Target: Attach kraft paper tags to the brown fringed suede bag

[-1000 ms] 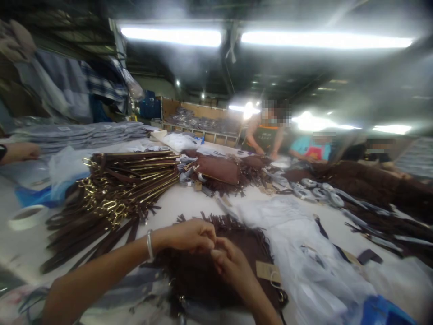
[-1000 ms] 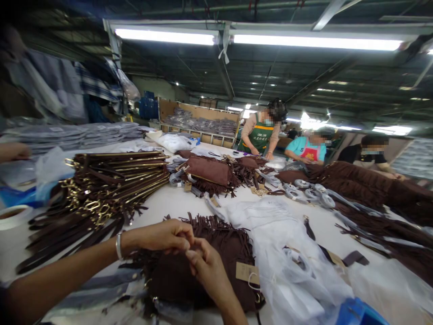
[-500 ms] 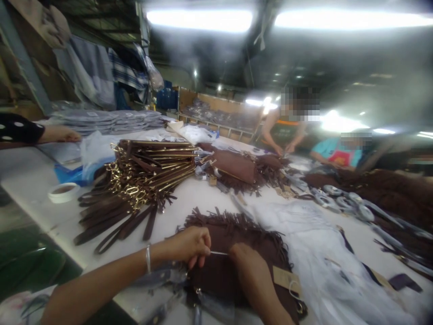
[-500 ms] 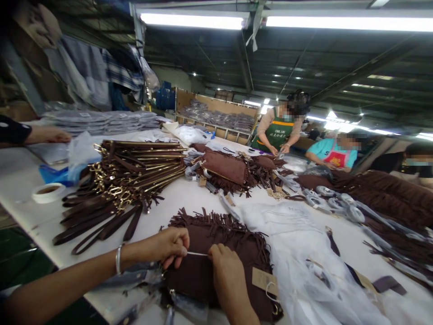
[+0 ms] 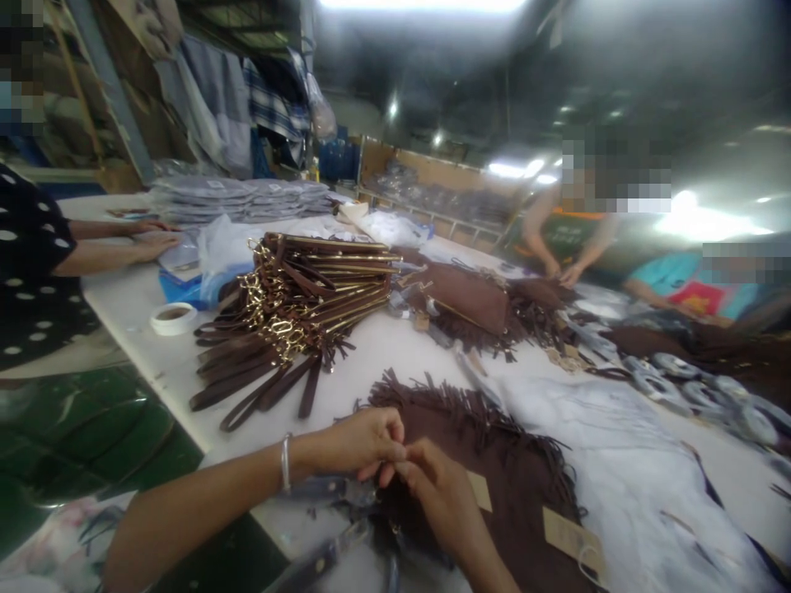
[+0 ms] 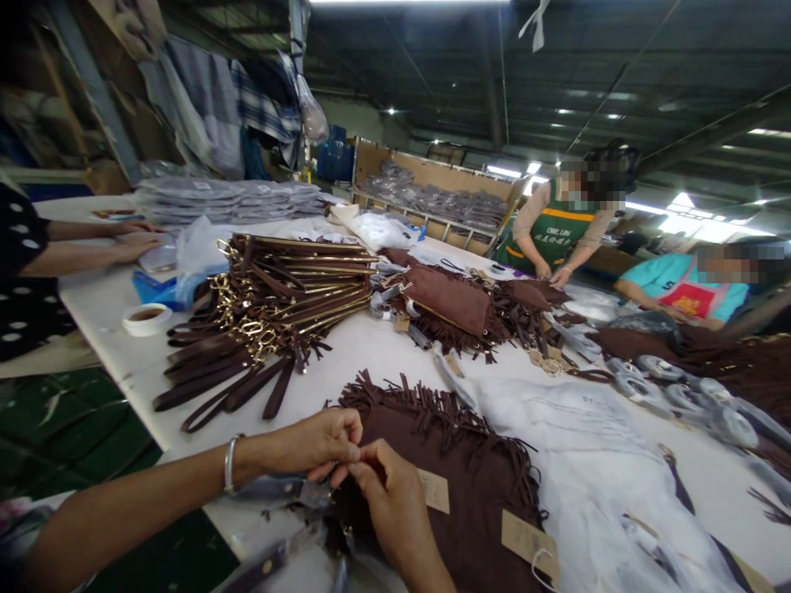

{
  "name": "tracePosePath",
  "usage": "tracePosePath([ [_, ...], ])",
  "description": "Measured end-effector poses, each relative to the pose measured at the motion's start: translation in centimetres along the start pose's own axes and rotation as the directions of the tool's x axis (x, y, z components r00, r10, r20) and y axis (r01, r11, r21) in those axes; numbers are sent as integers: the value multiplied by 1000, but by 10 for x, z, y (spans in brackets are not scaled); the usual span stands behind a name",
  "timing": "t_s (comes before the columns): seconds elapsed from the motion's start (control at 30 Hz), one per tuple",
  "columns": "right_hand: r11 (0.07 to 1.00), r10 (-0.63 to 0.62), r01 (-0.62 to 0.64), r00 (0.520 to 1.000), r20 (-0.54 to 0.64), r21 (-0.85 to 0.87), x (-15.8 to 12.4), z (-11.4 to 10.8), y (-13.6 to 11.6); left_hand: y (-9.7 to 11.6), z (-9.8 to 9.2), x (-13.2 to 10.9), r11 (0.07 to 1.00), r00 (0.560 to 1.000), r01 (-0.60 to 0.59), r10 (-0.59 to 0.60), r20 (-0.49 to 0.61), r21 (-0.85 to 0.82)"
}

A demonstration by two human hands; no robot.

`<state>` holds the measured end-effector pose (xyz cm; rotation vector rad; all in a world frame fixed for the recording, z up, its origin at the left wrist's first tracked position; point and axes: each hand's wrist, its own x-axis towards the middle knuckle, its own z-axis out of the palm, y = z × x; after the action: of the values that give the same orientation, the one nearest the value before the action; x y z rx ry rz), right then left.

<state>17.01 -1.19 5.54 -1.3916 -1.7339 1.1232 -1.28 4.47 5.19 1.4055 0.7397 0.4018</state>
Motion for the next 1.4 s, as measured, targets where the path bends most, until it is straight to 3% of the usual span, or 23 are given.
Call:
tracePosePath([
  [0.07,992,-44,39,999,-33,-119,1,2,3,-11,-4,-10,998,995,10,-3,-102,66],
  [0.17,970,-63,50,997,-48,-236,-2,3,8,-23,-5,-31,911,948,26,108,-298,412],
  [0.27,949,-103,97,995,-4,-299,-7,5,13,-27,5,-53,722,942,26,214,-259,692],
  [0.37,917,-152,154,988,34,-368,-14,7,16,-27,21,-62,606,948,48,222,-227,794],
  [0.57,825,-256,256,964,71,-504,-25,7,15,-30,35,-54,503,964,134,132,-230,854],
  [0.7,853,-223,245,969,103,-461,-28,3,10,-31,37,-53,469,971,142,103,-214,872],
  [0.93,858,-163,204,978,127,-471,-27,5,5,-36,42,-57,395,967,77,193,-165,915],
  [1.4,829,-102,183,978,180,-529,-18,13,5,-28,44,-61,394,968,61,200,-150,917],
])
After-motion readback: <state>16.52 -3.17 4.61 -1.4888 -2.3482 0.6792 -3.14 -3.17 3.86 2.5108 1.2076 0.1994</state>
